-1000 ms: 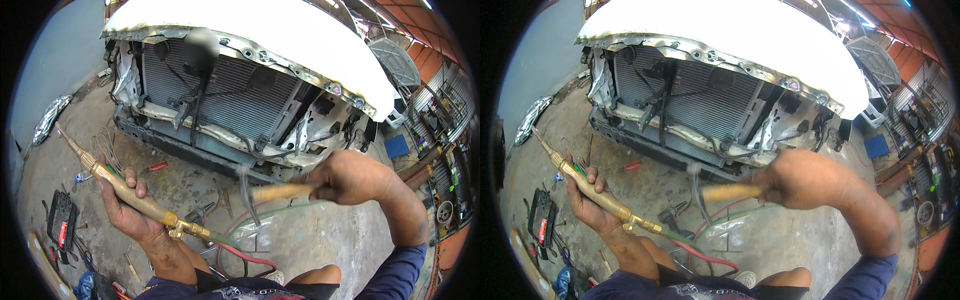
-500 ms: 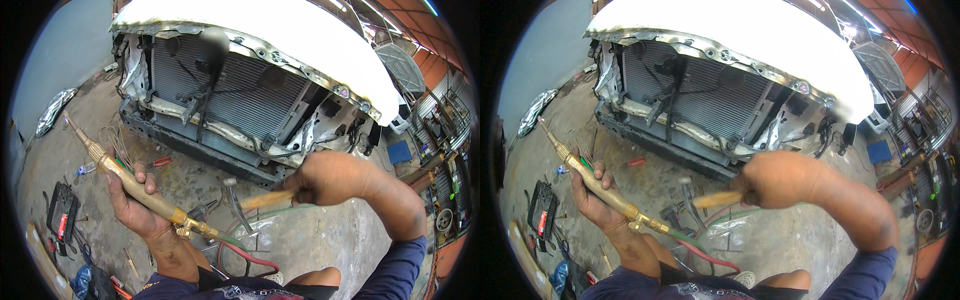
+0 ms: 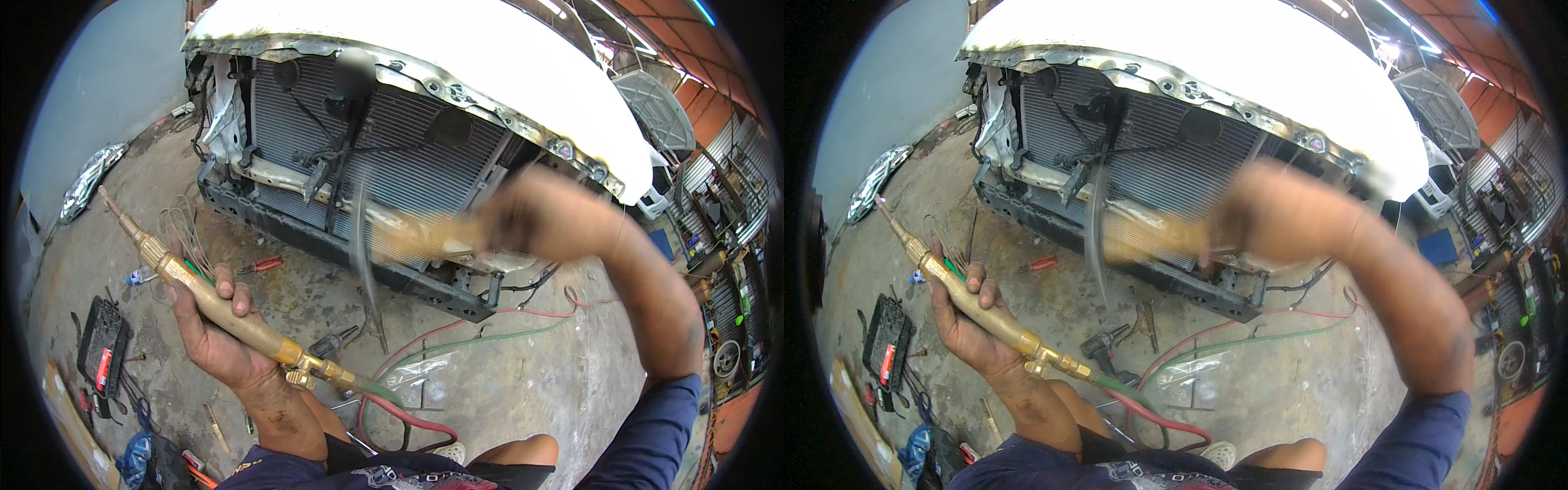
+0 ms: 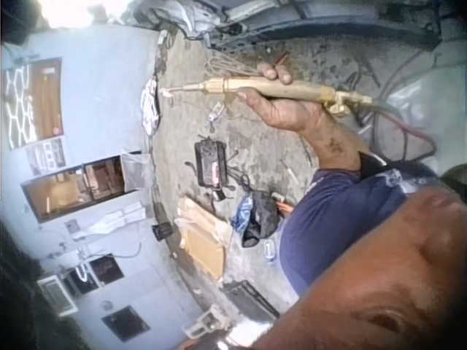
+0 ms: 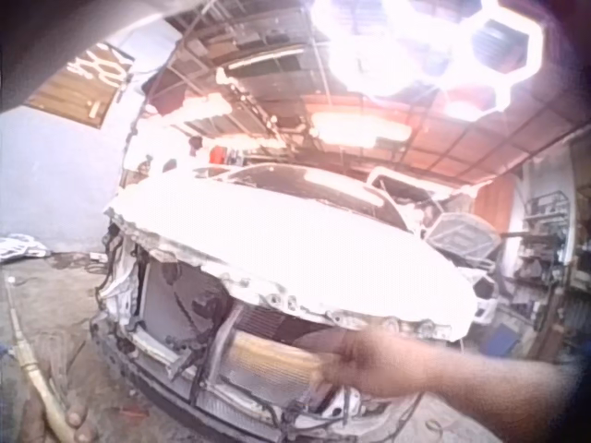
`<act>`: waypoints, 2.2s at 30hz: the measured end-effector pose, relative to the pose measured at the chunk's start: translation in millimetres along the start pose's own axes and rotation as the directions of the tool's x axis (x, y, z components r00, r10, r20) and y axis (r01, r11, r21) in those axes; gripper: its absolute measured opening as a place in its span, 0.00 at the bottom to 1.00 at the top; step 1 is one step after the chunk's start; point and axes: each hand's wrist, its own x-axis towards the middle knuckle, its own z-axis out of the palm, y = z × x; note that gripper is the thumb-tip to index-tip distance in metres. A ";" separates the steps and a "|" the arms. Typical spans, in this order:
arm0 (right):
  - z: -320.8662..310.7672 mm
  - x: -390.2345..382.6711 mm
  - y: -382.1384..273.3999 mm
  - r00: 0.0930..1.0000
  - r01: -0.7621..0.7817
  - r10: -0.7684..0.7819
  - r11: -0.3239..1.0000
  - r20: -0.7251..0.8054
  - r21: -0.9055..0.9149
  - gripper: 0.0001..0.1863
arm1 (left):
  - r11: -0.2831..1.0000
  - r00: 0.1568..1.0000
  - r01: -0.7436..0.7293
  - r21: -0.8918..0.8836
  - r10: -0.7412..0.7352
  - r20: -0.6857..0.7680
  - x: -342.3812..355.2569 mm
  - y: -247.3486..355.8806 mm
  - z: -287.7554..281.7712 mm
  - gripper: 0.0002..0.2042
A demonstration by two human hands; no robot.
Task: The person uses a hammer and a pry bar to straighten sections of the front vehicle frame, then applies a torch to heat and melt metal on a corner of the frame.
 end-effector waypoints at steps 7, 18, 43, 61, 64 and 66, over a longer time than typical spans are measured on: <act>14.2 -3.8 12.4 0.913 0.046 -0.025 0.998 0.408 -0.043 0.20 | 1.000 1.000 -0.012 0.007 0.012 -0.005 2.8 -1.2 -0.3 0.32; -1.1 -4.3 -13.2 0.972 -0.005 0.037 0.990 0.231 -0.139 0.21 | 1.000 1.000 -0.020 -0.012 0.021 0.010 3.9 1.3 -4.4 0.33; 11.0 -15.4 9.3 0.968 0.178 -0.122 0.950 0.219 -0.257 0.21 | 1.000 0.999 0.015 -0.012 -0.015 0.043 4.3 6.5 -12.5 0.32; 9.4 -30.8 13.7 0.998 0.056 -0.058 0.994 -0.020 -0.091 0.18 | 0.999 0.998 0.040 -0.028 -0.038 0.056 -3.9 8.2 6.8 0.32; 7.0 -32.6 10.4 0.967 0.042 0.028 0.962 0.253 -0.268 0.14 | 0.999 0.998 0.045 -0.028 -0.043 0.054 -5.0 4.7 2.9 0.32; 8.8 -27.2 9.1 0.989 -0.141 0.108 0.898 -0.103 -0.416 0.14 | 0.997 0.993 0.061 -0.055 -0.055 0.101 -4.8 6.2 -1.5 0.31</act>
